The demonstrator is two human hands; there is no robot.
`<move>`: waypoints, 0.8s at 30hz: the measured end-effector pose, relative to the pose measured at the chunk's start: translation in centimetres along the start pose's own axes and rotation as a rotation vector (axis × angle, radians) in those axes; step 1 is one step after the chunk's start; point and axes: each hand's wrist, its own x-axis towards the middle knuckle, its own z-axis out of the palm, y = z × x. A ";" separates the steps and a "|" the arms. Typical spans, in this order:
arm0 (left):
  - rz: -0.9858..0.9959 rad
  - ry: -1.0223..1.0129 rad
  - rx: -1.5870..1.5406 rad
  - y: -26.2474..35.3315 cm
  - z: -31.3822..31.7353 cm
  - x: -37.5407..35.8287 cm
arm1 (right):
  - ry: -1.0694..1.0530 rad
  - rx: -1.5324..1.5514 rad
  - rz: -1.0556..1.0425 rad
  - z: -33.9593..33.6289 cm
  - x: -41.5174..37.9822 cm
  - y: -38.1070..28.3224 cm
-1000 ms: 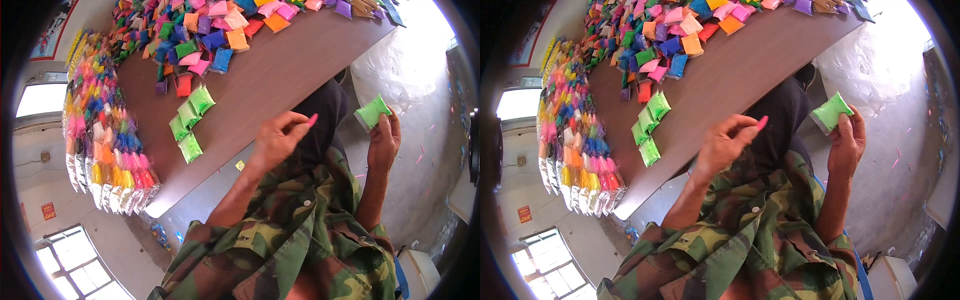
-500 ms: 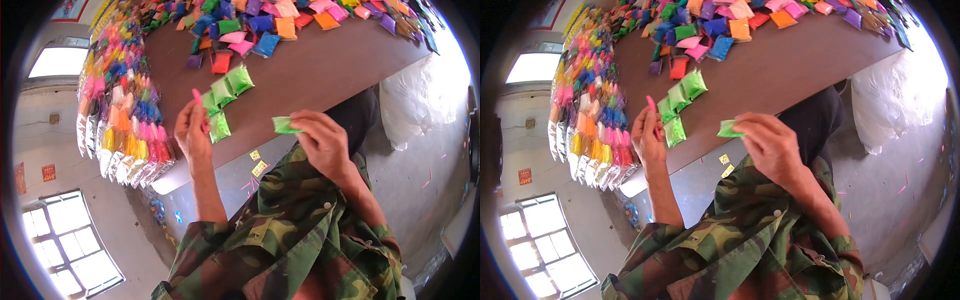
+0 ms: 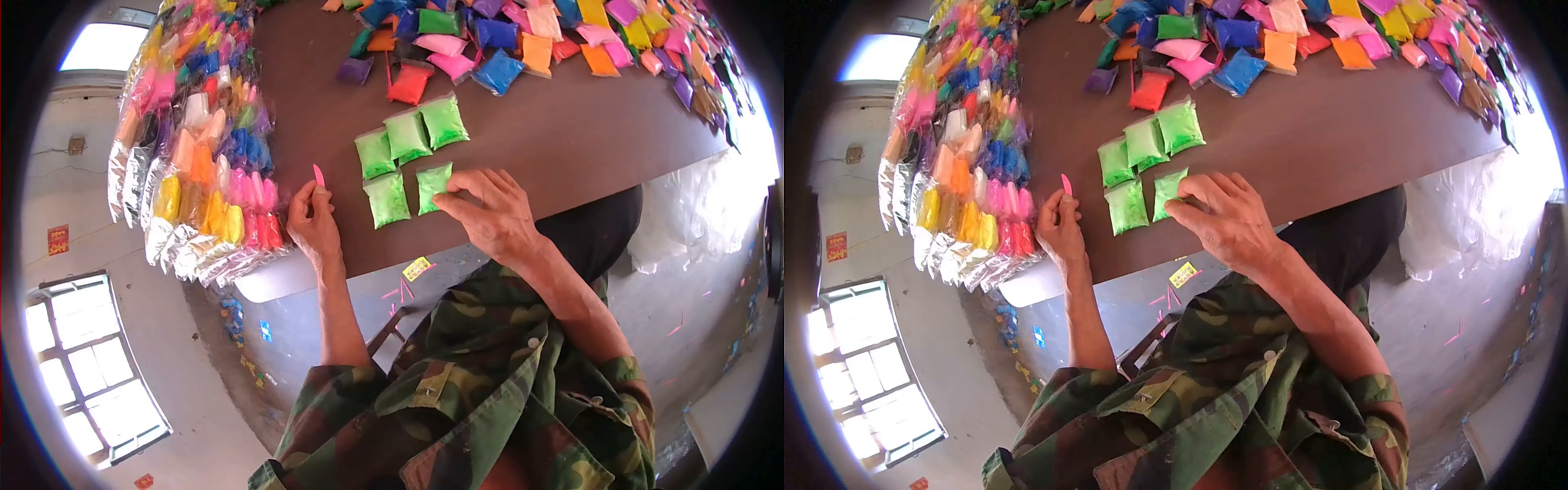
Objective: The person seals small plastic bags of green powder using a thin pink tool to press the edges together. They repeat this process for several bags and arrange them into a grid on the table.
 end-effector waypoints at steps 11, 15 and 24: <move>-0.065 -0.012 -0.004 0.7 -0.1 -0.3 | -0.079 -0.054 0.010 0.5 0.6 -0.2; -0.076 -0.010 -0.008 0.7 0.1 -0.3 | -0.081 -0.068 -0.004 0.4 0.3 -0.2; -0.045 -0.012 0.007 0.6 0.1 -0.3 | -0.071 -0.063 0.006 0.4 0.3 -0.3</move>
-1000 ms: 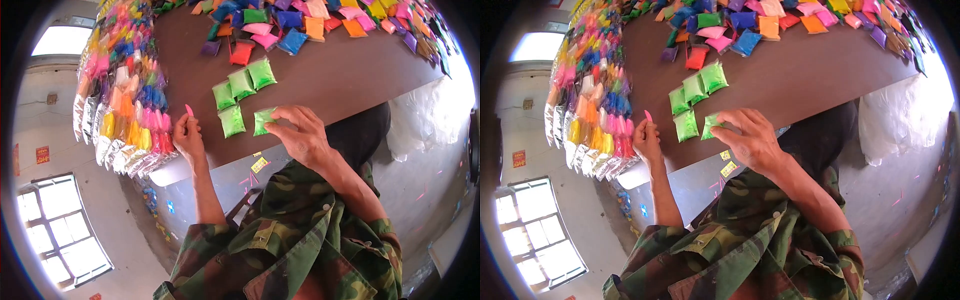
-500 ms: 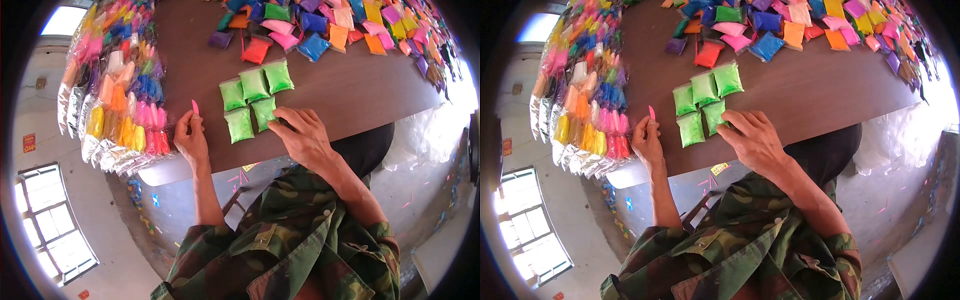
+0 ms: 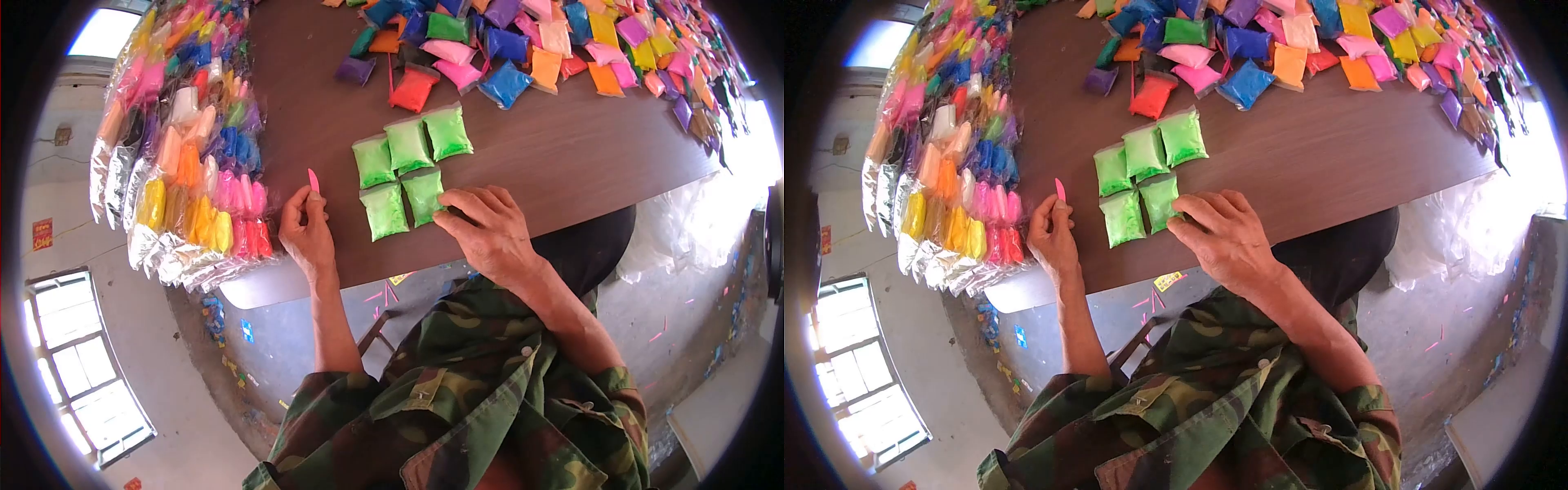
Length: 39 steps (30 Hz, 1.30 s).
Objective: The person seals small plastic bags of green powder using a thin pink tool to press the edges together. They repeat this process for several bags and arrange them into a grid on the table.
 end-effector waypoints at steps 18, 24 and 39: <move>0.078 -0.073 0.158 -3.6 -1.1 1.4 | 0.198 0.218 0.168 -3.8 -1.1 2.4; 0.186 -0.028 0.191 -5.4 -1.1 2.3 | 0.303 0.217 0.227 -7.9 -1.4 4.8; 0.300 0.051 0.361 -5.9 -1.4 3.2 | 0.689 -0.627 0.775 -29.3 -8.9 24.7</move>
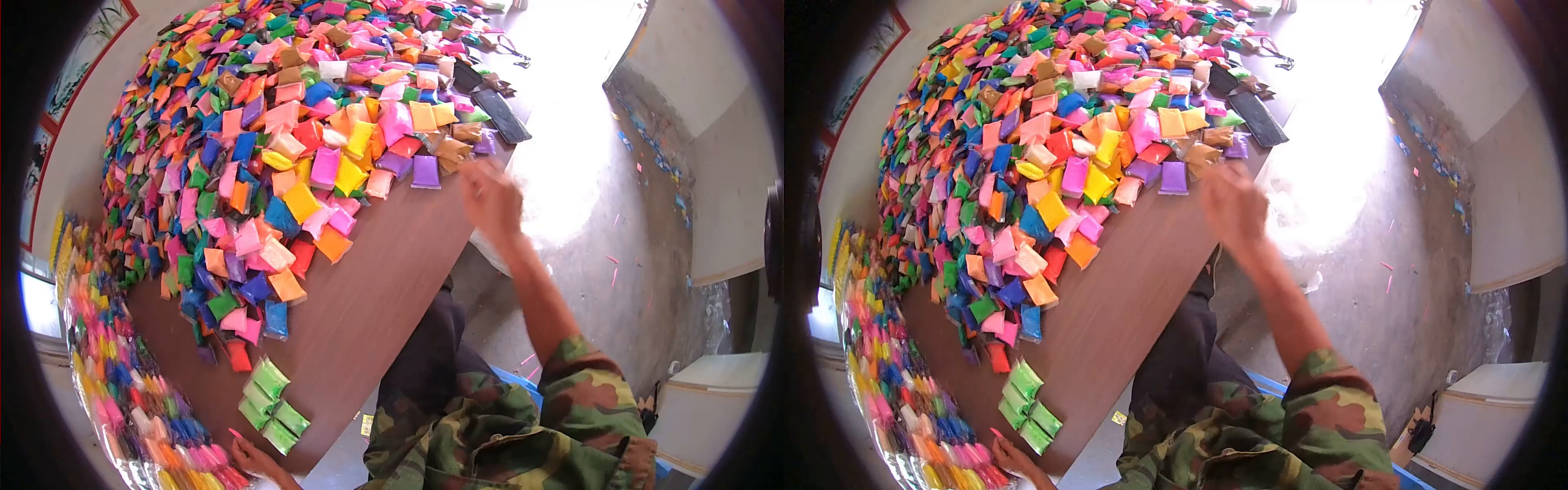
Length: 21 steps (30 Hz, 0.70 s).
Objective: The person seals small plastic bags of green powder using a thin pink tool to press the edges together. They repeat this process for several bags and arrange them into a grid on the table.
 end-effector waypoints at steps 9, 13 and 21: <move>-0.021 -0.002 0.179 11.3 -0.7 -0.4 | -0.389 -0.508 0.323 1.9 15.2 8.5; 0.063 0.017 0.204 9.1 -0.4 -0.4 | -0.472 -0.544 0.383 3.1 16.5 9.3; 0.162 0.093 0.063 8.3 0.0 -0.3 | -0.381 -0.290 0.415 2.3 15.7 9.0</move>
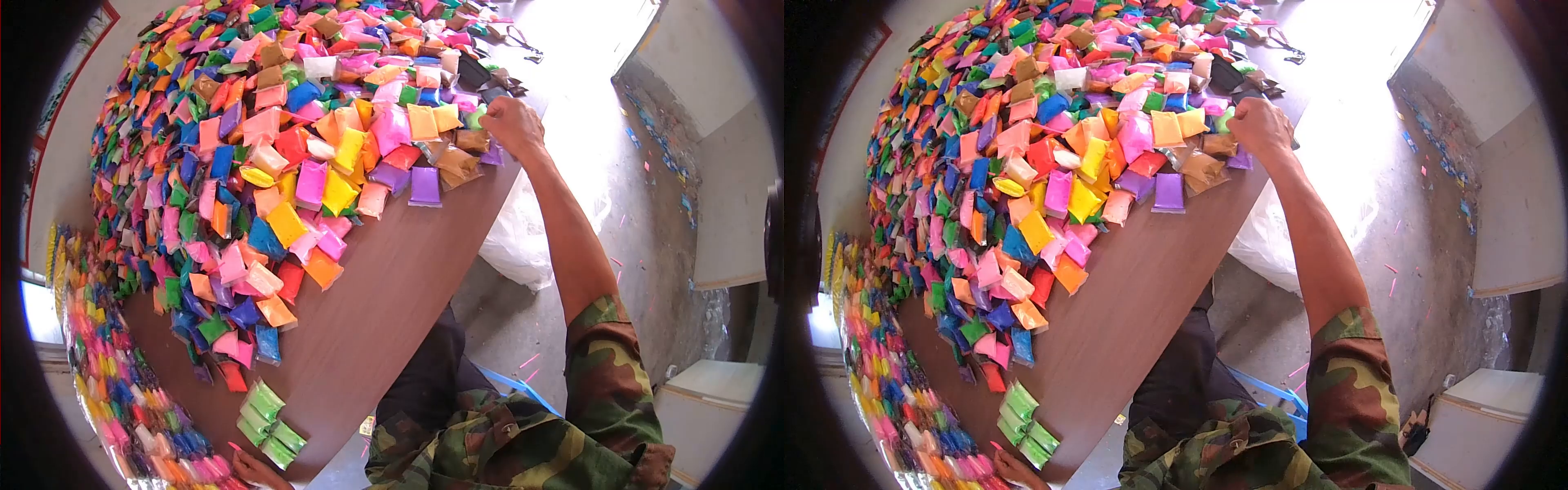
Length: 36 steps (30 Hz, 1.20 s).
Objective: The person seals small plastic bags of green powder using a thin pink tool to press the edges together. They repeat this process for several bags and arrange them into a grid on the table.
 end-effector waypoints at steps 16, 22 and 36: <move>-0.192 -0.104 0.115 -6.0 0.3 -0.7 | -0.506 1.346 -0.093 0.6 -20.3 -5.1; -0.264 -0.097 0.058 -4.8 0.3 -0.6 | -0.711 1.542 -0.035 4.2 -31.0 -8.6; -0.302 -0.067 -0.124 -3.2 0.6 -0.8 | -1.006 1.347 0.070 6.0 -42.4 -13.9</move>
